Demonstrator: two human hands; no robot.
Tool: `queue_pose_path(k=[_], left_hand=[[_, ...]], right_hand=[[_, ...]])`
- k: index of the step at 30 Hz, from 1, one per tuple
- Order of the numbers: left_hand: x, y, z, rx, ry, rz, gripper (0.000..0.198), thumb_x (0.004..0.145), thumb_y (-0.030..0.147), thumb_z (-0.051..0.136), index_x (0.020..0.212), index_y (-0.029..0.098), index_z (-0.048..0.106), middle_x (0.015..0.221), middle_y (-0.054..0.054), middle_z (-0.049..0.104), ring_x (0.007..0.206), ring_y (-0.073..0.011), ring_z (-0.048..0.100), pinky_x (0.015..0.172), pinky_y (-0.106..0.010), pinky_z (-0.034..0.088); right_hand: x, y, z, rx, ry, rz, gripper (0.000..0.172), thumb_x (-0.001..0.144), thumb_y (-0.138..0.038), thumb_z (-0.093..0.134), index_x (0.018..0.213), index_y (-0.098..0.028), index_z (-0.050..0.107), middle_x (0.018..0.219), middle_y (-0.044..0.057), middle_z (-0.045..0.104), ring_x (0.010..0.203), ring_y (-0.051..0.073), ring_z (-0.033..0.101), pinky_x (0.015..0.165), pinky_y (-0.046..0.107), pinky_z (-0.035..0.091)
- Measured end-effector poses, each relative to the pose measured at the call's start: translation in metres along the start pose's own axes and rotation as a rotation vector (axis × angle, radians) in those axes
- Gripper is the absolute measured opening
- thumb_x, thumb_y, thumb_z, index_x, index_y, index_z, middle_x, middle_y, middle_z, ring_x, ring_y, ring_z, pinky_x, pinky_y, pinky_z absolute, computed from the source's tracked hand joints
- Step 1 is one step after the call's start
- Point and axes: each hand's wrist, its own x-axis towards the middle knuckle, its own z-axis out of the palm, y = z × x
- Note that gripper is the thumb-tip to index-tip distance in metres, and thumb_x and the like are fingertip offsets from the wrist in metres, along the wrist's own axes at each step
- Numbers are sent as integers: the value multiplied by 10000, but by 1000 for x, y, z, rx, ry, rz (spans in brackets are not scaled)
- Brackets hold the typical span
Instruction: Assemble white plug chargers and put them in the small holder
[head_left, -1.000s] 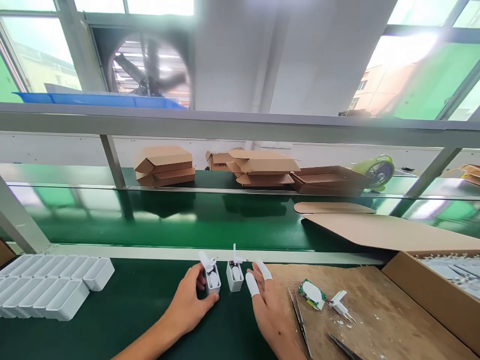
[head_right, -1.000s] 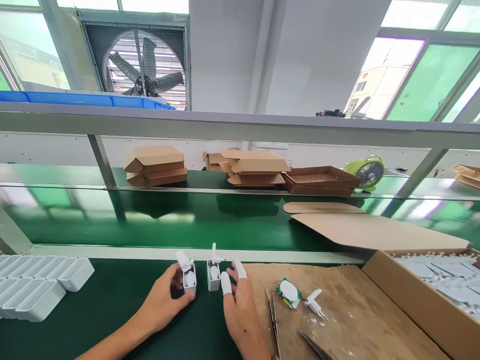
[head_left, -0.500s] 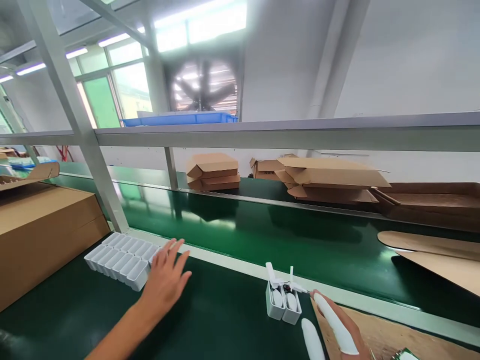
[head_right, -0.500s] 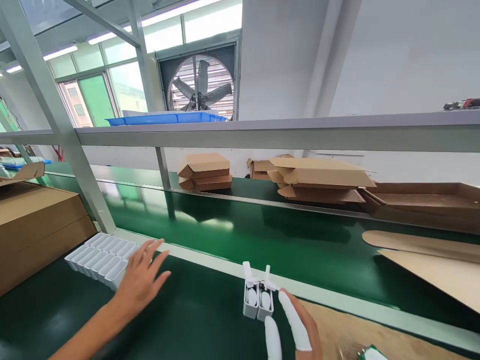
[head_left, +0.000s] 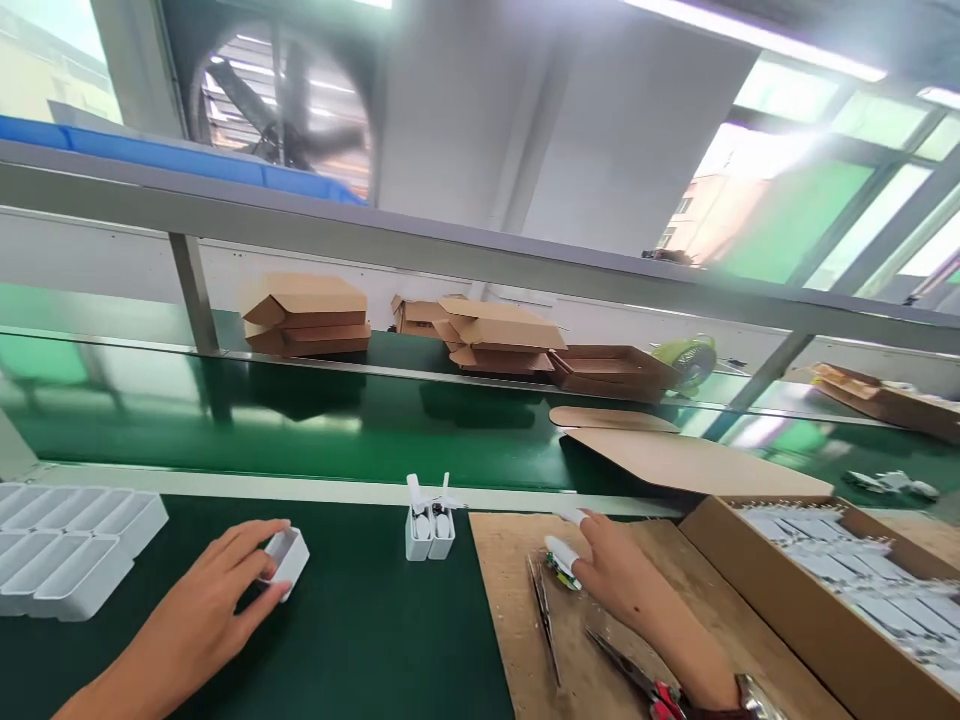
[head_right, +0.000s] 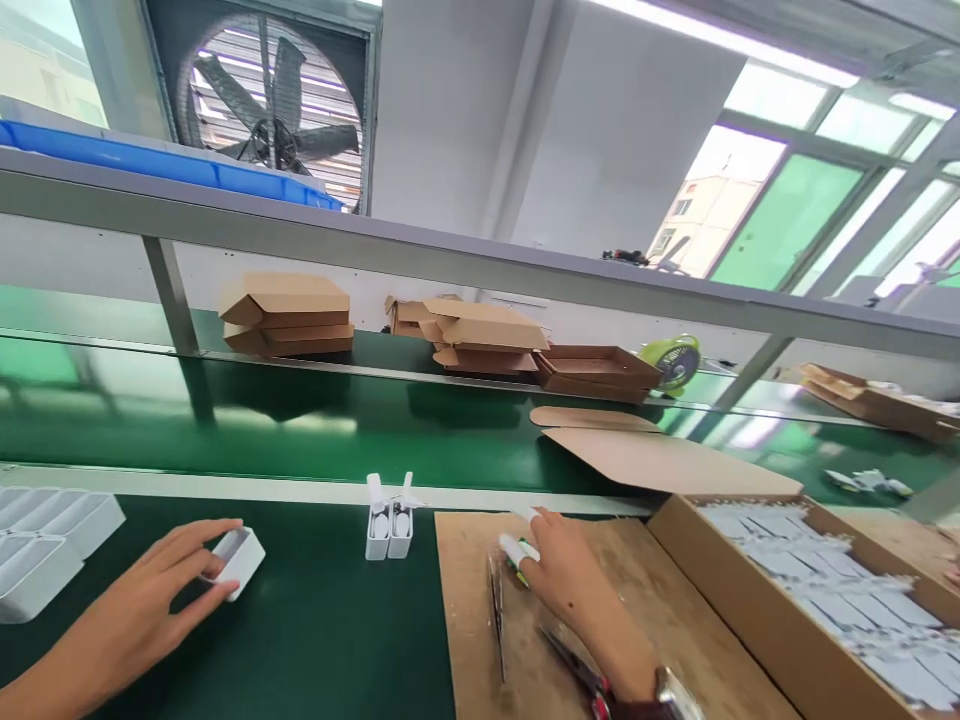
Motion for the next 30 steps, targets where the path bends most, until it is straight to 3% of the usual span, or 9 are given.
queue_pose_path(k=[3, 8, 11, 13, 17, 19, 23, 25, 30], left_hand=[[-4, 29, 14, -173, -32, 19, 237, 1025, 412, 601, 829, 284, 641, 1365, -80, 734, 1111, -284, 779, 827, -356, 674], [-18, 40, 21, -304, -76, -95, 161, 1013, 439, 641, 949, 296, 681, 1435, -75, 692, 1096, -272, 793, 758, -294, 687], [-22, 40, 23, -324, -51, -152, 330, 975, 439, 703, 1284, 334, 652, 1431, -66, 702, 1207, -278, 760, 907, -321, 685], [-21, 41, 24, -334, -44, -183, 517, 961, 401, 723, 1447, 350, 554, 1429, -62, 701, 1278, -279, 725, 1021, -364, 646], [-18, 44, 22, -360, -63, -196, 584, 958, 326, 725, 1495, 349, 495, 1455, -75, 665, 1335, -276, 680, 1123, -417, 584], [-20, 42, 17, -354, -77, -183, 589, 966, 312, 721, 1503, 342, 480, 1460, -91, 653, 1352, -282, 664, 1147, -438, 565], [-24, 36, 8, -336, -89, -210, 600, 970, 307, 722, 1512, 341, 466, 1475, -107, 637, 1374, -299, 644, 1164, -473, 549], [-25, 35, 6, -341, -96, -225, 613, 960, 311, 737, 1512, 346, 472, 1481, -105, 637, 1380, -304, 641, 1168, -482, 545], [-25, 35, 10, -392, -141, -266, 656, 916, 361, 797, 1506, 332, 511, 1495, -120, 648, 1377, -326, 650, 1153, -478, 557]], right_hand=[[-11, 13, 10, -80, -169, 39, 36, 689, -227, 652, 665, -223, 626, 769, 124, 762, 742, 313, 709, 706, 402, 528], [-14, 4, -18, -114, -209, 84, 109, 739, -187, 559, 763, -230, 656, 819, 111, 752, 776, 296, 705, 720, 398, 544], [-19, -35, -45, 170, -241, 31, 274, 870, -380, 577, 1042, -269, 759, 1060, 106, 795, 943, 316, 747, 793, 412, 612], [-27, -70, -43, 525, -419, -18, 377, 910, -516, 606, 1174, -296, 760, 1114, 94, 796, 970, 316, 758, 823, 428, 637], [-40, -138, 12, 929, -770, 23, 490, 1035, -528, 460, 1436, -276, 587, 933, 33, 768, 771, 211, 774, 625, 302, 609], [-36, -162, 46, 791, -742, -101, 425, 1061, -394, 392, 1395, -251, 611, 900, 34, 761, 780, 203, 765, 643, 293, 606], [-23, -183, 83, 368, -467, -378, 295, 982, -204, 481, 1062, -155, 761, 1156, 173, 748, 1085, 349, 710, 1005, 562, 564], [-22, -182, 90, 336, -404, -400, 290, 966, -253, 584, 1177, -130, 740, 1289, 212, 712, 1163, 395, 683, 1039, 621, 544], [-37, -166, 106, 217, -389, -376, 645, 794, -304, 798, 1375, -63, 655, 1498, 293, 603, 1380, 493, 575, 1105, 677, 522]])
